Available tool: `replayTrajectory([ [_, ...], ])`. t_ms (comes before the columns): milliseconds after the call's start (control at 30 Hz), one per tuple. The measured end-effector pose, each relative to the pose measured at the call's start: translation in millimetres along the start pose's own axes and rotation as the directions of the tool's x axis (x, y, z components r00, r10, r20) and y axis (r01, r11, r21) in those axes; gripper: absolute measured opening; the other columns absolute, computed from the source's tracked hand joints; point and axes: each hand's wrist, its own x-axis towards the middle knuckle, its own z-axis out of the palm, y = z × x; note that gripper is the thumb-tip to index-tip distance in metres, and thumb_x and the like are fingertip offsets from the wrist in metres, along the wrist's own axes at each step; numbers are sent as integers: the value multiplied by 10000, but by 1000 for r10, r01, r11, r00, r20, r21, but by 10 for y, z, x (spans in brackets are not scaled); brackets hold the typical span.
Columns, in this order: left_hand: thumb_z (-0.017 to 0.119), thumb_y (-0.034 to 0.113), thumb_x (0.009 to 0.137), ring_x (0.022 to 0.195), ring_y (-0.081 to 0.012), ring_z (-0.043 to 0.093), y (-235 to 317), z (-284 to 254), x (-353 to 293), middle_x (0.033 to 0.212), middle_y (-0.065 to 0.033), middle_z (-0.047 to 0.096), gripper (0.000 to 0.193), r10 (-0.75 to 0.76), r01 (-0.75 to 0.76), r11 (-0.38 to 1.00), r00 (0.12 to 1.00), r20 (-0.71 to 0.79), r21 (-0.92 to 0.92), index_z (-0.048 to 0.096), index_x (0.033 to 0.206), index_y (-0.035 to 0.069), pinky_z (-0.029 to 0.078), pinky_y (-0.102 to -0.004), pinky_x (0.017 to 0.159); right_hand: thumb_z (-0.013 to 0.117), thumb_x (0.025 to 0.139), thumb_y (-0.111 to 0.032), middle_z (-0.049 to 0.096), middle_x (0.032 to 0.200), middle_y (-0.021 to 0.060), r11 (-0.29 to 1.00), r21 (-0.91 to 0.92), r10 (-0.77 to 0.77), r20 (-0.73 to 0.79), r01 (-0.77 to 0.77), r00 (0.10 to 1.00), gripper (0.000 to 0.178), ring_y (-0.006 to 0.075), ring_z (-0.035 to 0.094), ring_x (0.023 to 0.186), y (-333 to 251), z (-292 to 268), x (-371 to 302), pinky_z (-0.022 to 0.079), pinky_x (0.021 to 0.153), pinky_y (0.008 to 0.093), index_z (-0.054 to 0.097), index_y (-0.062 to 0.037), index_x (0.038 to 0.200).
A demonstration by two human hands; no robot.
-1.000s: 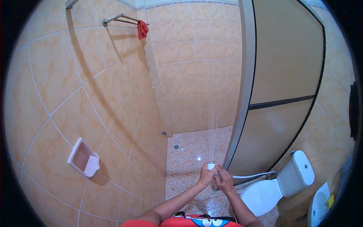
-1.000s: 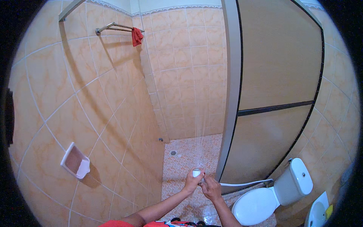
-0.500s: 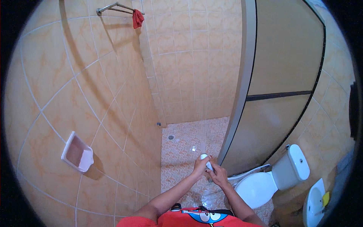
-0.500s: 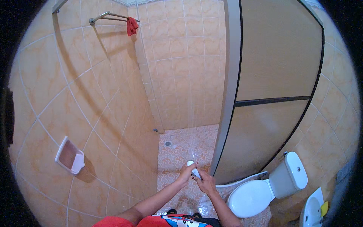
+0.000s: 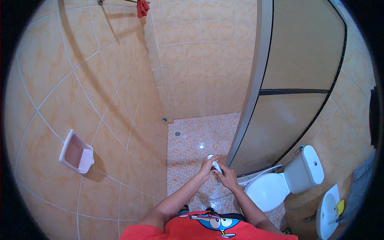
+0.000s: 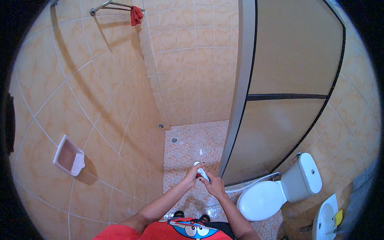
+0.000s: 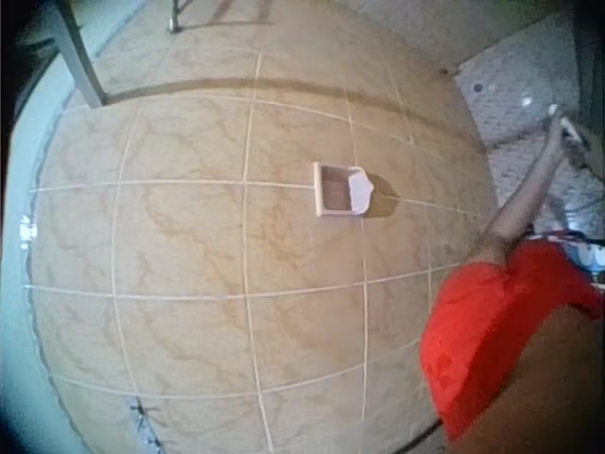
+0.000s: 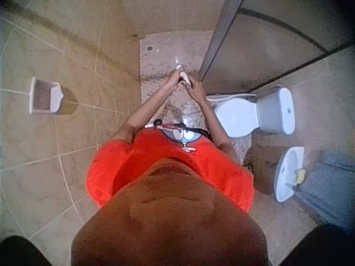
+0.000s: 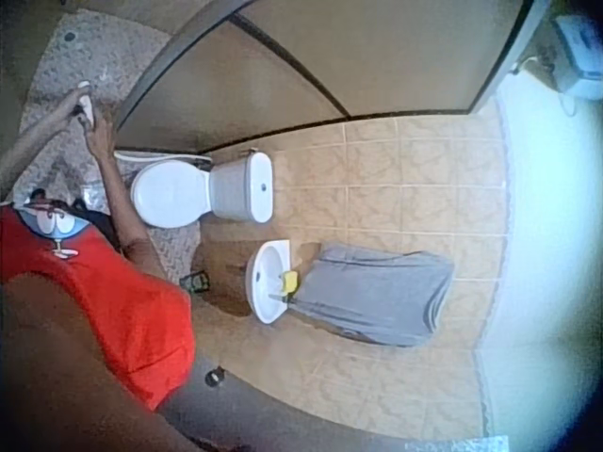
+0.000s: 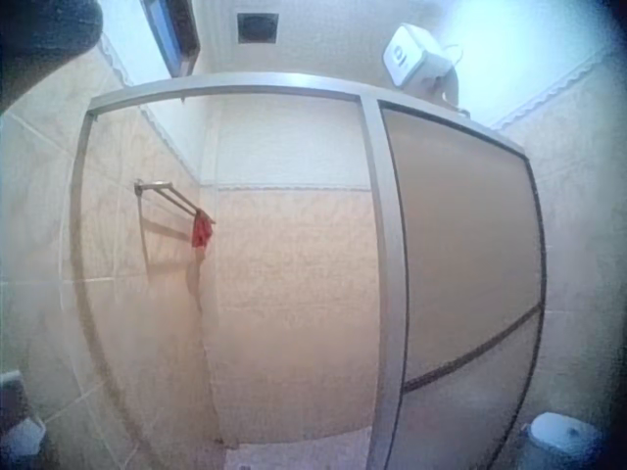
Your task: Inspecting, cleaning, and testing a toilet bidet spray nozzle and water supply hose in a hotel restroom.
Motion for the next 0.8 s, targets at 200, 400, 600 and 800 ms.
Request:
replayTrajectory([
  [200,572,231,734,585,-106,508,82,55,-109,658,-8,537,153,132,-139,983,989,63,120,548,740,79,402,-259,508,564,754,-358,594,860,154,998,11,67,55,-68,996,511,323,577,752,-131,-92,-11,450,662,389,429,-160,1205],
  [400,562,94,744,642,-107,533,205,69,-194,739,-17,555,111,267,-286,955,945,187,80,536,842,47,442,-255,566,608,727,-238,560,932,174,982,16,-181,-162,186,970,496,312,555,767,-100,-16,60,440,666,385,441,-43,1151],
  [600,565,27,724,759,-96,524,402,77,-170,843,-26,540,187,389,-407,913,878,280,8,500,898,46,440,-247,662,629,679,-190,561,883,160,914,-183,-404,-335,362,851,468,301,556,772,-169,-24,269,446,669,366,481,-27,1091],
  [800,552,10,703,847,-125,508,597,32,103,876,-32,509,158,404,-434,901,806,433,-32,492,839,65,415,-268,753,609,657,-151,568,957,165,901,-272,-419,-355,337,836,512,301,567,815,-123,1,547,456,701,356,472,-20,1132],
])
